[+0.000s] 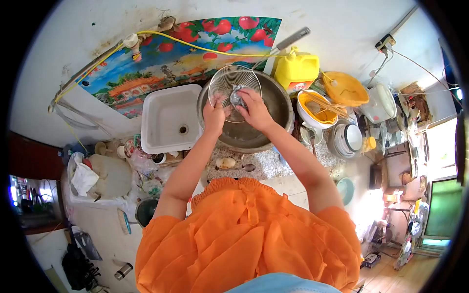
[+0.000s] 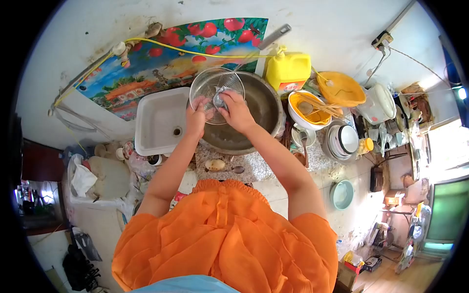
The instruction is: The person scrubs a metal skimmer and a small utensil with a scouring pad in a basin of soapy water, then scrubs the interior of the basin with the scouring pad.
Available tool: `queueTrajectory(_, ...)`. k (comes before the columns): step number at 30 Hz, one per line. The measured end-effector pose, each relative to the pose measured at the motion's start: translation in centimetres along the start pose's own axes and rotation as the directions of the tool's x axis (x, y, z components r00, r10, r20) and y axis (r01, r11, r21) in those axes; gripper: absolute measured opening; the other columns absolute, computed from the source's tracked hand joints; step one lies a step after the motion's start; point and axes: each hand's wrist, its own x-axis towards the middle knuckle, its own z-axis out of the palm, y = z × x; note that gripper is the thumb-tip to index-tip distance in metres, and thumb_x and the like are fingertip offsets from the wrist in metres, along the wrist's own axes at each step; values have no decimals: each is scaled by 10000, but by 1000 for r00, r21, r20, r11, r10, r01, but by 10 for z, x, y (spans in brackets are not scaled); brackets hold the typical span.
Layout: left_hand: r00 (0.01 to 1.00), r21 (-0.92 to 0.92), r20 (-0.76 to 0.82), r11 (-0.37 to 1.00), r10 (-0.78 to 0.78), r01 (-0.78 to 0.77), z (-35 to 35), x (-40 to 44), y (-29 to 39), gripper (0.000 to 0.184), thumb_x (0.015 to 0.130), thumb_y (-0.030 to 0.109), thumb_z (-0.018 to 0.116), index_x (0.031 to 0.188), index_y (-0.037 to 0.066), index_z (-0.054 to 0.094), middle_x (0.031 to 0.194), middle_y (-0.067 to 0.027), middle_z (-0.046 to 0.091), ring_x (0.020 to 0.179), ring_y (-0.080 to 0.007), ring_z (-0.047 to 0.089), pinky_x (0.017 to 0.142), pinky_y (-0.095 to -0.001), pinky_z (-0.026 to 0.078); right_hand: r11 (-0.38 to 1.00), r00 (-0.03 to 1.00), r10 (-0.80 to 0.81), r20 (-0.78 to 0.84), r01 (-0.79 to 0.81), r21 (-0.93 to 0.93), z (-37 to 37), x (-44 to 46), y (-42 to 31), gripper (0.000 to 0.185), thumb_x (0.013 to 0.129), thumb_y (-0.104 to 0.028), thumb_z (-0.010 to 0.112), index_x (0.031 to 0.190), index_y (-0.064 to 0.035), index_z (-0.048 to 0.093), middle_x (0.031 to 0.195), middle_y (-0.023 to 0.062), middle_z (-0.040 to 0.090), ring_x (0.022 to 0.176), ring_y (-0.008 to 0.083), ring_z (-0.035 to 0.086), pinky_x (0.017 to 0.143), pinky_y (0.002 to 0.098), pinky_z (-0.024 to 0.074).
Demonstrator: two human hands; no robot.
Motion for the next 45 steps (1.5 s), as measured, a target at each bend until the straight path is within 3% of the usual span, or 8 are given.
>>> queueTrajectory(6, 988, 240, 6, 959, 152, -149, 4, 4, -33, 219, 919, 88, 361, 1081, 6, 484, 1063, -107, 547, 837, -197, 588, 632, -291, 507, 895, 915, 362, -181, -395, -208, 21, 10, -4, 305, 700, -67, 631, 984, -34, 524, 1047, 150, 499, 976, 339, 471, 821, 398, 398)
queueTrajectory(10, 964, 416, 22, 875, 265, -250, -7, 13, -44, 235, 904, 65, 369, 1108, 19, 474, 1045, -111, 557, 876, -181, 567, 641, -294, 499, 945, 973, 216, -81, -187, 269, 39, 0, -11, 213, 691, 5, 573, 897, -39, 550, 887, 165, 528, 834, 342, 518, 734, 390, 437)
queueTrajectory(14, 997, 155, 74, 988, -9, -3, 8, -19, -2, 307, 880, 12, 346, 1179, 31, 413, 998, -112, 586, 884, -170, 558, 648, -271, 466, 967, 979, 202, -19, -203, -152, 13, -2, 21, 184, 671, 36, 555, 838, -38, 573, 900, 154, 549, 846, 362, 519, 750, 392, 436)
queueTrajectory(25, 994, 273, 66, 957, 86, -101, -4, 8, -34, 277, 847, 33, 433, 1121, -2, 447, 1021, -153, 553, 865, -210, 574, 633, -303, 497, 993, 988, 23, -150, -5, 115, 34, 18, 0, 181, 596, 68, 552, 734, -49, 547, 790, 132, 525, 789, 341, 510, 675, 394, 431)
queueTrajectory(30, 985, 173, 115, 979, -129, 108, -4, -13, 1, 348, 863, 2, 354, 1210, 0, 368, 1070, -182, 530, 718, -222, 609, 608, -319, 528, 980, 963, 50, 263, 4, -200, 5, 12, 24, 183, 612, -6, 572, 787, -60, 580, 864, 94, 526, 854, 298, 503, 718, 364, 446)
queueTrajectory(34, 970, 140, 238, 990, -42, 8, 1, -10, -13, 366, 865, 1, 342, 1231, 0, 330, 1131, -186, 493, 831, -239, 605, 644, -327, 538, 913, 878, -400, 263, 408, 25, 0, 37, 16, 178, 618, -3, 545, 783, -67, 558, 936, 86, 504, 905, 285, 484, 735, 349, 446)
queueTrajectory(41, 999, 235, 53, 972, 3, -15, -3, -9, 0, 364, 872, -19, 327, 1231, 37, 332, 1112, -157, 501, 944, -217, 552, 635, -309, 535, 841, 967, 235, -100, -253, -478, 20, -5, 17, 198, 706, -34, 511, 895, -10, 567, 1020, 136, 467, 940, 317, 443, 818, 389, 404)
queueTrajectory(45, 1000, 129, -19, 992, -16, 19, 10, -21, 0, 353, 876, 20, 374, 1226, 59, 362, 1093, -141, 532, 810, -177, 595, 572, -304, 488, 906, 781, 376, -499, -422, 23, 33, 14, 26, 253, 653, 54, 538, 885, -35, 588, 978, 161, 481, 910, 342, 454, 805, 395, 387)
